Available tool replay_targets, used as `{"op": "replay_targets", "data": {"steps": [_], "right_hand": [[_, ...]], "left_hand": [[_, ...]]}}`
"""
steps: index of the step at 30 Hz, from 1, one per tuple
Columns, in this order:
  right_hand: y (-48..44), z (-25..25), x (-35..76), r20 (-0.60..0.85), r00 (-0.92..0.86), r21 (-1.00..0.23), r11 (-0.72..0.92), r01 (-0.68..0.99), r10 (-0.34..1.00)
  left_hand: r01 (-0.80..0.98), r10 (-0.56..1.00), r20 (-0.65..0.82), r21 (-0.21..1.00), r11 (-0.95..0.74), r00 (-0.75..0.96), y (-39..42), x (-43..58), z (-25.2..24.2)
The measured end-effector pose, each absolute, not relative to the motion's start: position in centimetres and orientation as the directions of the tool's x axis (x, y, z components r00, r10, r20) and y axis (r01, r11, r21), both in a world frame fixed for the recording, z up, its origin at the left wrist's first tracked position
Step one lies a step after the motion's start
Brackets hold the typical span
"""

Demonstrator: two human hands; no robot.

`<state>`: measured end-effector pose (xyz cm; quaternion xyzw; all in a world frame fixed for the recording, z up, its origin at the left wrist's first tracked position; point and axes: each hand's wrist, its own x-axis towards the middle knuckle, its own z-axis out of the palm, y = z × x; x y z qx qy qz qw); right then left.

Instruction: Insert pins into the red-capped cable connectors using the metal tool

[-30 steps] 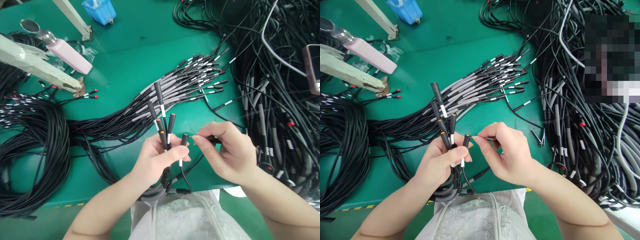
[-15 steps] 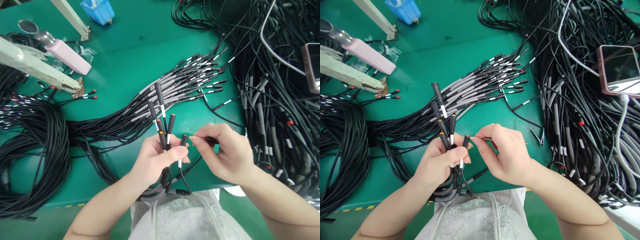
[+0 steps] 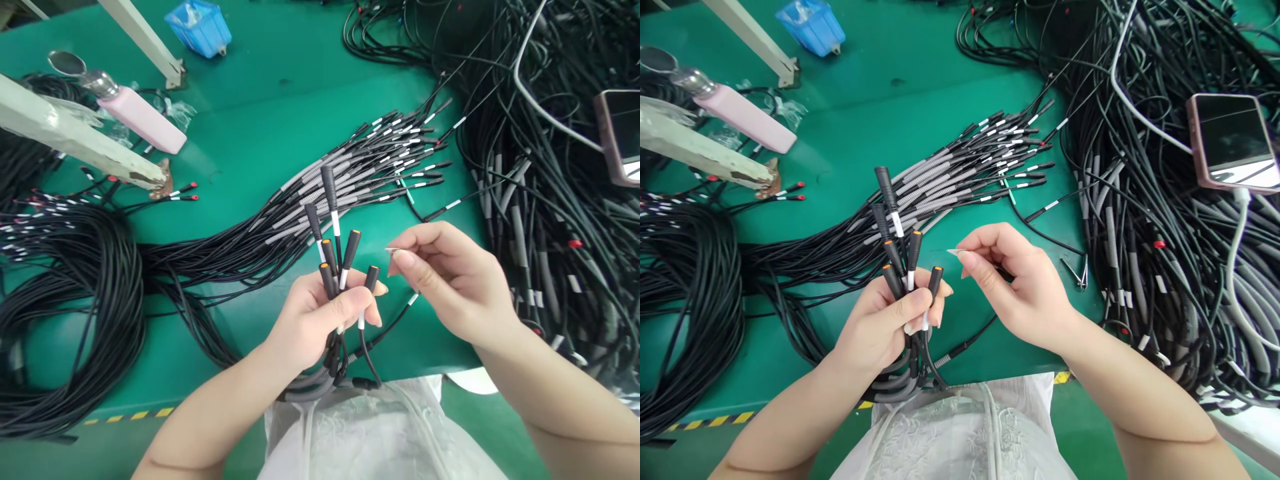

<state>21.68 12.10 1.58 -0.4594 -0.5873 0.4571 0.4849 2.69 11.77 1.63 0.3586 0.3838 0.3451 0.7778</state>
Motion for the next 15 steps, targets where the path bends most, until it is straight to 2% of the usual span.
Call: {"op": "replay_targets", "data": {"steps": [5, 10, 15], "right_hand": [[12.3, 1.4, 21.9, 0.109, -0.066, -0.988, 0.116, 0.105, 0.992], [12.1, 2.0, 22.0, 0.204, -0.062, -0.971, 0.210, 0.112, 0.977], [10.3, 3.1, 21.8, 0.297, -0.139, -0.854, 0.328, 0.404, 0.945]], "left_hand": [[-0.317, 0.815, -0.302, 0.810, 0.493, 0.495, 11.7, 2.6, 1.8], [-0.378, 0.817, -0.246, 0.792, 0.480, 0.522, 11.5, 2.6, 2.1], [-0.343, 0.814, -0.294, 0.796, 0.499, 0.501, 11.1, 2.5, 2.3]]}}
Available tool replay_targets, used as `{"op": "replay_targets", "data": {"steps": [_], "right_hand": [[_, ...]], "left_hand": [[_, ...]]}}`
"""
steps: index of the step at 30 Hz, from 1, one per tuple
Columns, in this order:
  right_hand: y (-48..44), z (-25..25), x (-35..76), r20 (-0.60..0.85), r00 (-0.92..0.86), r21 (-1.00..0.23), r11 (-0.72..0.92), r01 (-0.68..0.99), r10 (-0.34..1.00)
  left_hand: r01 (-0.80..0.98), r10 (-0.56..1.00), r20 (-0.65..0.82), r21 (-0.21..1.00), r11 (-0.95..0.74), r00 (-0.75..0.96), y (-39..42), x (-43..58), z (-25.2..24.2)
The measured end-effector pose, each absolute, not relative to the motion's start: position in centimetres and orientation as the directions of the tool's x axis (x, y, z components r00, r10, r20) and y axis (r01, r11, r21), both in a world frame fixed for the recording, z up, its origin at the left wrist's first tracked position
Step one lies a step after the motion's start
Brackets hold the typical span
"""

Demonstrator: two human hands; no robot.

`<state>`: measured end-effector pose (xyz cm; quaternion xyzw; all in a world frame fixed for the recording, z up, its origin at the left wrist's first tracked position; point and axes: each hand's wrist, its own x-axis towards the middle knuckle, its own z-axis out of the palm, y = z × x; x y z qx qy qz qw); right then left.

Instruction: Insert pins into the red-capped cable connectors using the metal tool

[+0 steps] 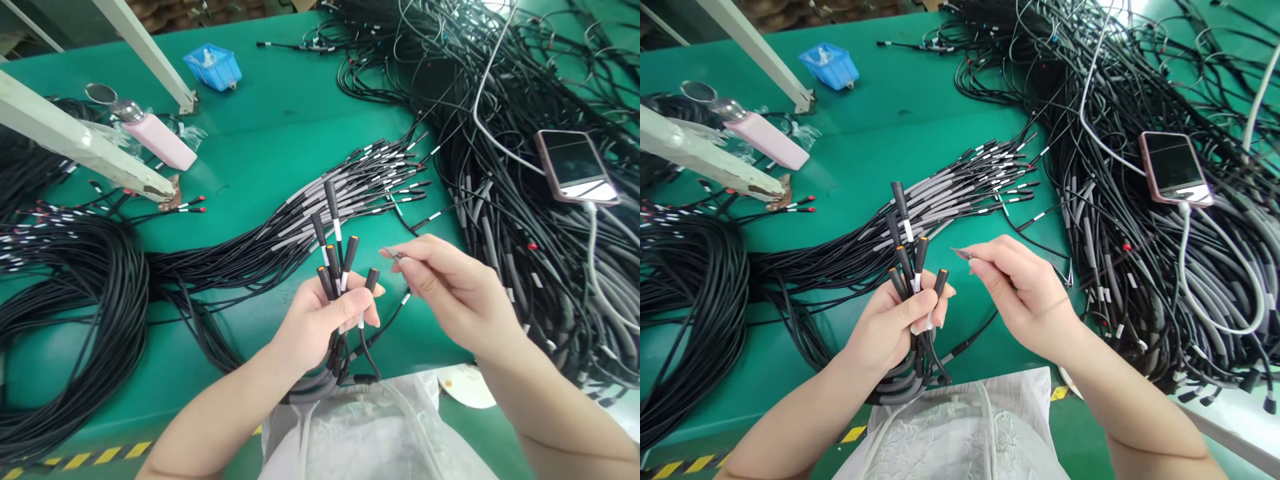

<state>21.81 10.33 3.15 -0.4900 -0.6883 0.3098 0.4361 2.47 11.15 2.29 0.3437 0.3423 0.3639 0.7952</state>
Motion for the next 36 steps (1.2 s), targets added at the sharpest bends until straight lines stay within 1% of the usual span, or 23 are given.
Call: {"op": "replay_targets", "data": {"steps": [2, 4, 6, 10, 13, 17, 21, 26, 32, 36], "right_hand": [[9.1, 3.1, 21.7, 0.350, -0.098, -0.811, 0.354, 0.467, 0.932], [7.9, 2.8, 21.5, 0.415, 0.000, -0.791, 0.360, 0.495, 0.910], [6.9, 2.5, 21.3, 0.476, 0.047, -0.759, 0.383, 0.526, 0.878], [6.1, 2.4, 20.7, 0.534, -0.011, -0.687, 0.442, 0.577, 0.845], [6.1, 2.5, 20.4, 0.564, -0.032, -0.661, 0.474, 0.582, 0.825], [6.1, 2.6, 20.2, 0.579, -0.047, -0.640, 0.489, 0.593, 0.814], [6.0, 2.7, 20.2, 0.566, -0.049, -0.637, 0.474, 0.607, 0.823], [6.2, 2.6, 20.3, 0.576, -0.050, -0.627, 0.481, 0.613, 0.816], [6.1, 2.6, 20.4, 0.566, -0.051, -0.638, 0.476, 0.605, 0.823], [6.4, 2.5, 20.6, 0.590, -0.095, -0.595, 0.511, 0.620, 0.802]], "left_hand": [[-0.328, 0.815, -0.306, 0.802, 0.499, 0.491, 11.0, 2.5, 2.3], [-0.309, 0.818, -0.318, 0.811, 0.497, 0.480, 10.8, 2.6, 2.4], [-0.296, 0.815, -0.339, 0.810, 0.507, 0.471, 10.7, 2.7, 2.5], [-0.290, 0.802, -0.368, 0.794, 0.534, 0.470, 10.5, 2.8, 2.8], [-0.282, 0.804, -0.343, 0.809, 0.516, 0.485, 10.3, 2.7, 2.9], [-0.266, 0.807, -0.300, 0.836, 0.479, 0.508, 10.2, 2.6, 2.9], [-0.256, 0.806, -0.323, 0.832, 0.492, 0.497, 10.2, 2.6, 3.0], [-0.248, 0.809, -0.308, 0.844, 0.475, 0.501, 10.2, 2.5, 3.0], [-0.222, 0.803, -0.347, 0.839, 0.497, 0.484, 10.2, 2.6, 2.9], [-0.251, 0.804, -0.321, 0.835, 0.490, 0.500, 10.2, 2.5, 2.9]]}}
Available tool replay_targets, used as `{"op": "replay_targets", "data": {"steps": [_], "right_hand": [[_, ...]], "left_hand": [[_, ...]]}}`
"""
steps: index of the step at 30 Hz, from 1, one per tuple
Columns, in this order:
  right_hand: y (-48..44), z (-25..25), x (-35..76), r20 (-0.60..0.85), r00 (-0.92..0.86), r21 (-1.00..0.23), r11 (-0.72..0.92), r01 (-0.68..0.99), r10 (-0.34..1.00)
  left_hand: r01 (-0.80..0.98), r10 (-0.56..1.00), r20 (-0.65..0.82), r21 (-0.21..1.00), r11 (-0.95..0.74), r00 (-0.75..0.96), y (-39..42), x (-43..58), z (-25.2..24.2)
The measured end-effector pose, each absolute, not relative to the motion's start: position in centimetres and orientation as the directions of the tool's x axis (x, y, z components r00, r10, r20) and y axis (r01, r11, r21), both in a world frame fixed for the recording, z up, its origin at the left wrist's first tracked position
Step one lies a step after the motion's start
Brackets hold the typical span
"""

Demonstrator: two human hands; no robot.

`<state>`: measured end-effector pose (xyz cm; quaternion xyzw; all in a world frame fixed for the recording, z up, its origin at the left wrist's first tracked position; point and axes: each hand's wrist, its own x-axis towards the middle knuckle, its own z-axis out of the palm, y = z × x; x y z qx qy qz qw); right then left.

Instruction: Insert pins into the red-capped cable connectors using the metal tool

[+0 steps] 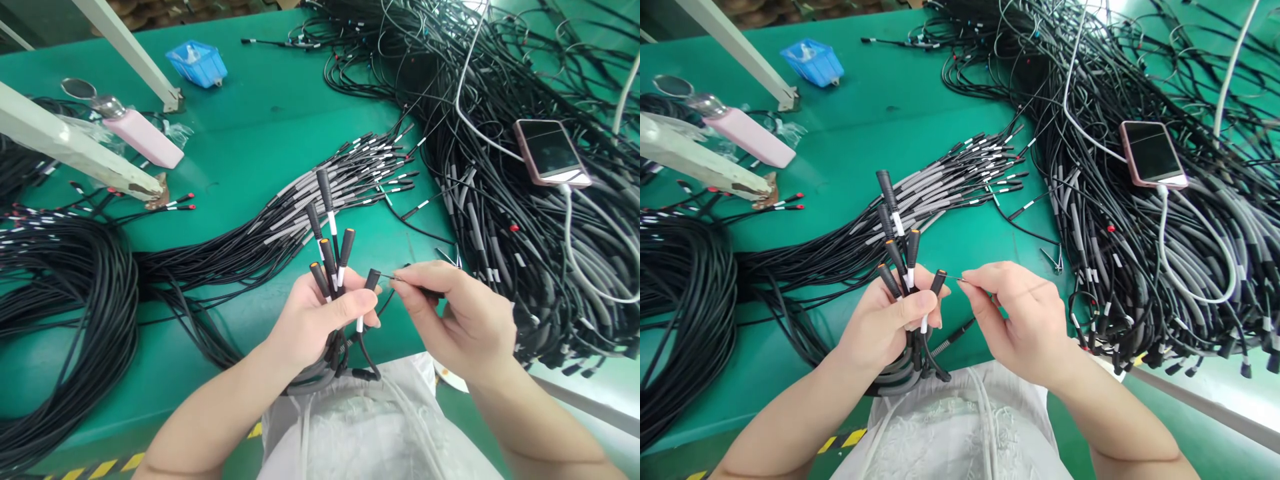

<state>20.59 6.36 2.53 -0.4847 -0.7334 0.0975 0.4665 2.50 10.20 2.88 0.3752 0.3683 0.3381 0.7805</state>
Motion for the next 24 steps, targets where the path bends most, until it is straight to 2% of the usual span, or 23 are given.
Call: {"op": "replay_targets", "data": {"steps": [4, 7, 9, 12, 17, 20, 24], "right_hand": [[6.91, 2.17, 20.85, 0.631, -0.037, -0.517, 0.456, 0.725, 0.775], [6.76, 2.18, 21.01, 0.579, 0.078, -0.597, 0.357, 0.718, 0.812], [6.42, 2.39, 20.95, 0.546, 0.050, -0.650, 0.385, 0.655, 0.836], [6.12, 2.72, 20.62, 0.537, -0.058, -0.639, 0.450, 0.624, 0.842], [6.40, 2.64, 20.54, 0.564, 0.021, -0.595, 0.389, 0.703, 0.825], [6.33, 2.56, 20.72, 0.549, -0.048, -0.602, 0.435, 0.670, 0.834], [6.19, 2.65, 20.73, 0.556, -0.025, -0.595, 0.419, 0.686, 0.831]], "left_hand": [[-0.210, 0.794, -0.327, 0.849, 0.485, 0.512, 10.01, 2.43, 2.93], [-0.190, 0.795, -0.334, 0.856, 0.481, 0.507, 9.99, 2.50, 2.86], [-0.206, 0.811, -0.336, 0.855, 0.476, 0.479, 10.11, 2.57, 2.82], [-0.210, 0.808, -0.343, 0.849, 0.485, 0.478, 10.28, 2.62, 2.82], [-0.247, 0.805, -0.327, 0.835, 0.491, 0.494, 10.22, 2.60, 2.78], [-0.241, 0.799, -0.335, 0.833, 0.499, 0.500, 10.15, 2.60, 2.67], [-0.243, 0.810, -0.330, 0.839, 0.487, 0.486, 10.16, 2.60, 2.56]]}}
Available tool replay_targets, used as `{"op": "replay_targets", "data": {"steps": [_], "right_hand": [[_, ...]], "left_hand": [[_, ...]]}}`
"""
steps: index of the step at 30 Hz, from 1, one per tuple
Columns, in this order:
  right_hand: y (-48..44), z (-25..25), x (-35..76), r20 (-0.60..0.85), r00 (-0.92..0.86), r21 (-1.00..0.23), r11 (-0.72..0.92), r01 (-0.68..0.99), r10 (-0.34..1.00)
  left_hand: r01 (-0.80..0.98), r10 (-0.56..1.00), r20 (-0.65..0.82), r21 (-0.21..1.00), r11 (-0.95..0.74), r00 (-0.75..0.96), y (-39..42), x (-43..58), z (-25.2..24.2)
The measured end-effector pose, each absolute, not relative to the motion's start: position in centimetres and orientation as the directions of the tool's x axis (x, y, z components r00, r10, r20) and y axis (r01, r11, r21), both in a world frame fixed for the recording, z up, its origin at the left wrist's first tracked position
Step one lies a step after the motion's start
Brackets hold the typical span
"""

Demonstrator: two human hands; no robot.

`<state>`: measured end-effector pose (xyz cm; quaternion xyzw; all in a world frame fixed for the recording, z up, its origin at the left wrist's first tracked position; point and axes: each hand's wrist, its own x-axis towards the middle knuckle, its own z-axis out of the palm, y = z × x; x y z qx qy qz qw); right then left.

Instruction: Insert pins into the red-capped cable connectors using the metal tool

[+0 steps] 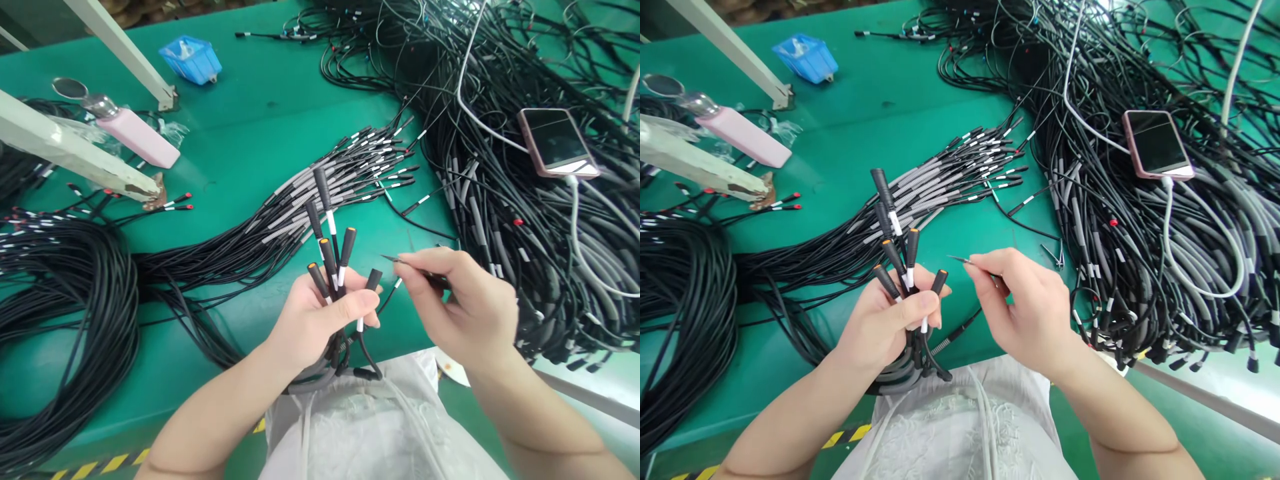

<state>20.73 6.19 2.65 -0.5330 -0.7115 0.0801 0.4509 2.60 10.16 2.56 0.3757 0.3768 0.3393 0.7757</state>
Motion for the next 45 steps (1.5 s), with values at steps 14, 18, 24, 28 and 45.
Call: {"op": "replay_targets", "data": {"steps": [14, 18, 24, 28, 45], "right_hand": [[7.1, 2.3, 21.0, 0.496, 0.046, -0.642, 0.330, 0.692, 0.867], [7.1, 2.0, 21.5, 0.402, 0.067, -0.794, 0.312, 0.522, 0.913], [6.6, 2.9, 21.3, 0.351, -0.047, -0.819, 0.330, 0.469, 0.935], [6.2, 3.1, 20.9, 0.363, -0.018, -0.820, 0.329, 0.469, 0.931], [5.9, 2.9, 20.6, 0.397, 0.004, -0.776, 0.333, 0.536, 0.918]], "left_hand": [[-0.275, 0.798, -0.265, 0.841, 0.466, 0.542, 10.3, 2.5, 2.5], [-0.292, 0.796, -0.266, 0.830, 0.476, 0.544, 10.4, 2.7, 2.7], [-0.302, 0.785, -0.267, 0.816, 0.493, 0.559, 10.3, 2.8, 2.5], [-0.308, 0.789, -0.294, 0.803, 0.510, 0.540, 10.2, 2.9, 2.7], [-0.276, 0.781, -0.300, 0.816, 0.507, 0.547, 10.2, 2.8, 3.0]]}}
